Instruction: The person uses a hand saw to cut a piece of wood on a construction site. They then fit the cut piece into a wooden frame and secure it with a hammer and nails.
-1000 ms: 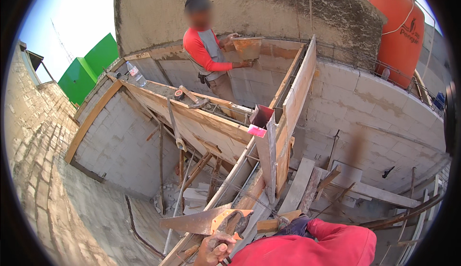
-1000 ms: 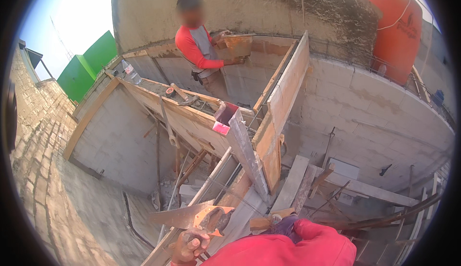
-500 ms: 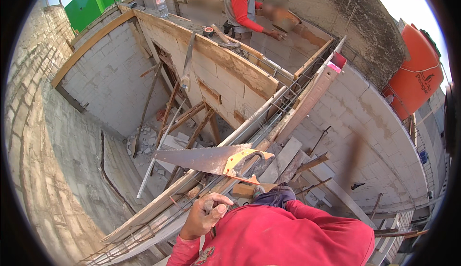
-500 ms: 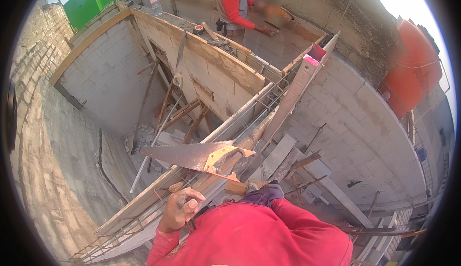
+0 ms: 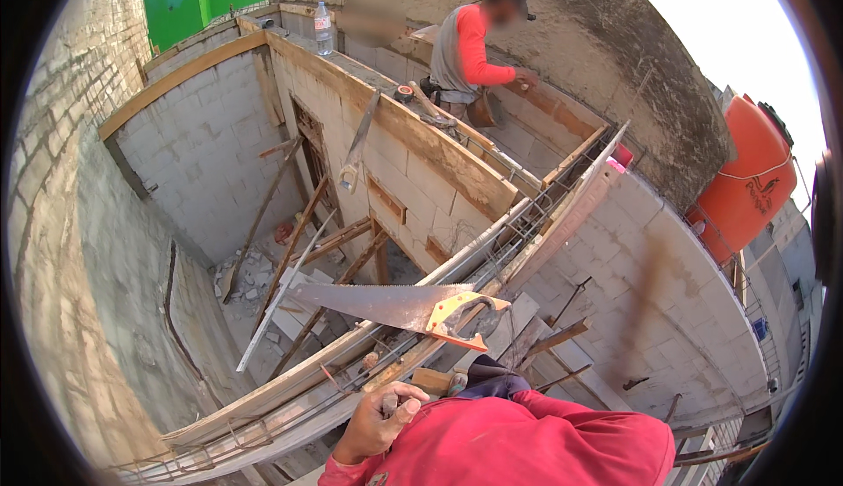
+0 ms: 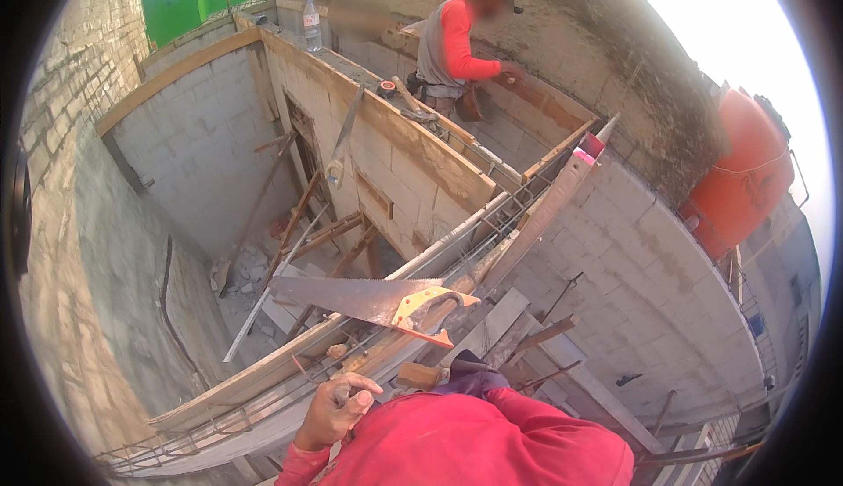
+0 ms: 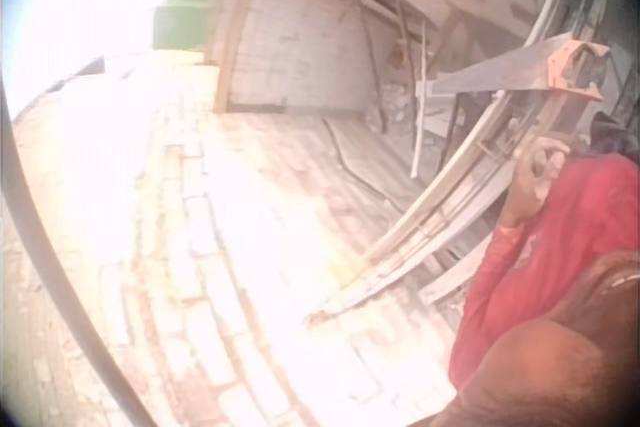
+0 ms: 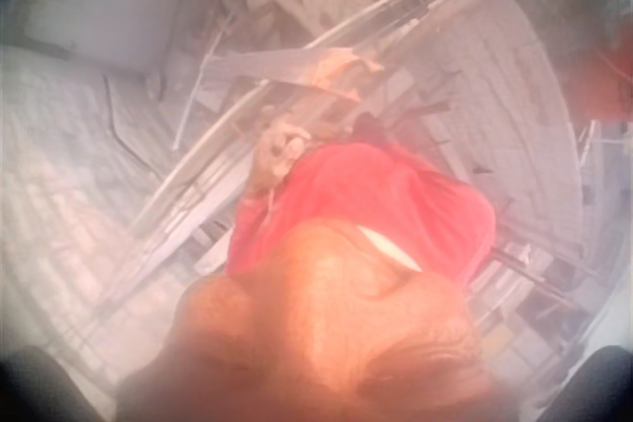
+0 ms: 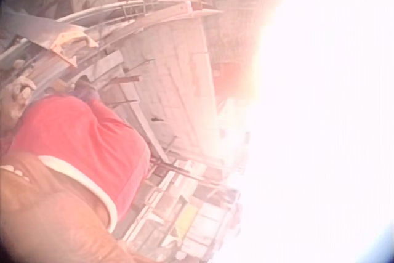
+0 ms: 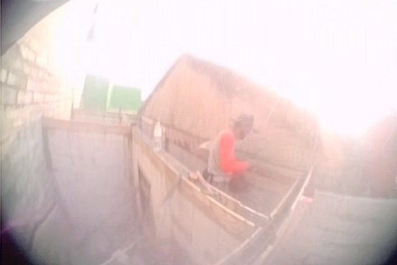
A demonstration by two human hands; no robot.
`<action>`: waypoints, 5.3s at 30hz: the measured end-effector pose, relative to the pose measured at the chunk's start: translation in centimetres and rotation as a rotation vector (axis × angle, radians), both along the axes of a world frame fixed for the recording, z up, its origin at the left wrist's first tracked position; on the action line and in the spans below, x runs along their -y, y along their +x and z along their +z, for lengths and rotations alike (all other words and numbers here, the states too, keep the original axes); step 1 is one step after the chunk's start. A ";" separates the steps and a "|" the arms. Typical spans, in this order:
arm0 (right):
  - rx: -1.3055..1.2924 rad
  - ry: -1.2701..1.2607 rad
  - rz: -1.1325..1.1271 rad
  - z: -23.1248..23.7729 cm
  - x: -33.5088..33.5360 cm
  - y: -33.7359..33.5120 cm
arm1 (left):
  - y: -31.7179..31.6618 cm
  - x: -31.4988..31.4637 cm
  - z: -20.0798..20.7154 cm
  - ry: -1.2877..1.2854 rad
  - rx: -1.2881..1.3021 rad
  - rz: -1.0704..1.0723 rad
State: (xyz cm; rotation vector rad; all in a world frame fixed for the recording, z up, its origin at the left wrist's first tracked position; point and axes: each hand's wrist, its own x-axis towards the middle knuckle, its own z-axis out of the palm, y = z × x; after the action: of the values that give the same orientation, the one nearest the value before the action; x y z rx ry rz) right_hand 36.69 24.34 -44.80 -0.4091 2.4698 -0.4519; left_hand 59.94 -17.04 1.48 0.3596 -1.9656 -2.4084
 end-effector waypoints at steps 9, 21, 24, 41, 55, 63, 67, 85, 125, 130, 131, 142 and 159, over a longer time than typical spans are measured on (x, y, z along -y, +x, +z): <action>0.060 -0.055 -0.084 0.2 0.8 1.2 | -0.6 0.3 -0.4 -0.016 -0.043 -0.119; 0.047 -0.112 -0.025 0.9 4.4 2.3 | -1.5 0.3 0.2 -0.076 0.031 -0.264; 0.045 -0.142 -0.010 0.9 5.0 2.3 | -1.6 0.3 0.1 -0.097 0.032 -0.281; -0.023 -0.534 0.342 0.4 0.9 3.4 | -4.4 -0.5 0.9 -0.238 0.018 -0.351; 0.002 -0.459 0.287 0.2 5.7 0.3 | -6.7 -2.2 1.8 -0.324 -0.023 -0.499; 0.015 -0.448 0.275 0.3 6.9 0.2 | -6.8 -2.0 1.9 -0.342 0.051 -0.470; 0.023 -0.451 0.279 0.1 6.9 0.2 | -6.6 -1.6 1.0 -0.302 0.155 -0.430; 0.137 -0.225 0.127 1.7 4.5 -2.2 | -6.4 -2.7 0.9 -0.309 -0.185 -0.377; -0.042 -0.605 0.178 -0.1 2.7 4.5 | -9.4 -1.8 2.6 -0.223 -0.022 -0.302; 0.024 -0.520 0.244 1.0 3.9 3.8 | -9.8 -1.7 3.1 -0.105 -0.072 -0.242; 0.051 -0.482 0.263 2.0 4.1 3.8 | -10.0 -1.7 3.1 -0.108 -0.122 -0.238; -0.254 -0.098 -0.256 19.3 1.3 8.1 | -10.7 -0.6 3.3 0.008 -0.106 -0.020; 0.221 -1.371 -0.936 35.3 0.2 2.7 | -16.7 -6.9 5.7 0.163 0.075 -0.377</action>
State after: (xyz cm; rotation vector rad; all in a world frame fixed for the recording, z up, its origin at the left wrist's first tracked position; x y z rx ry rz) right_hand 39.35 24.12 -9.51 0.3494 1.6112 -2.3767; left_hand 43.21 -10.10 7.13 0.0846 -2.0294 -2.8310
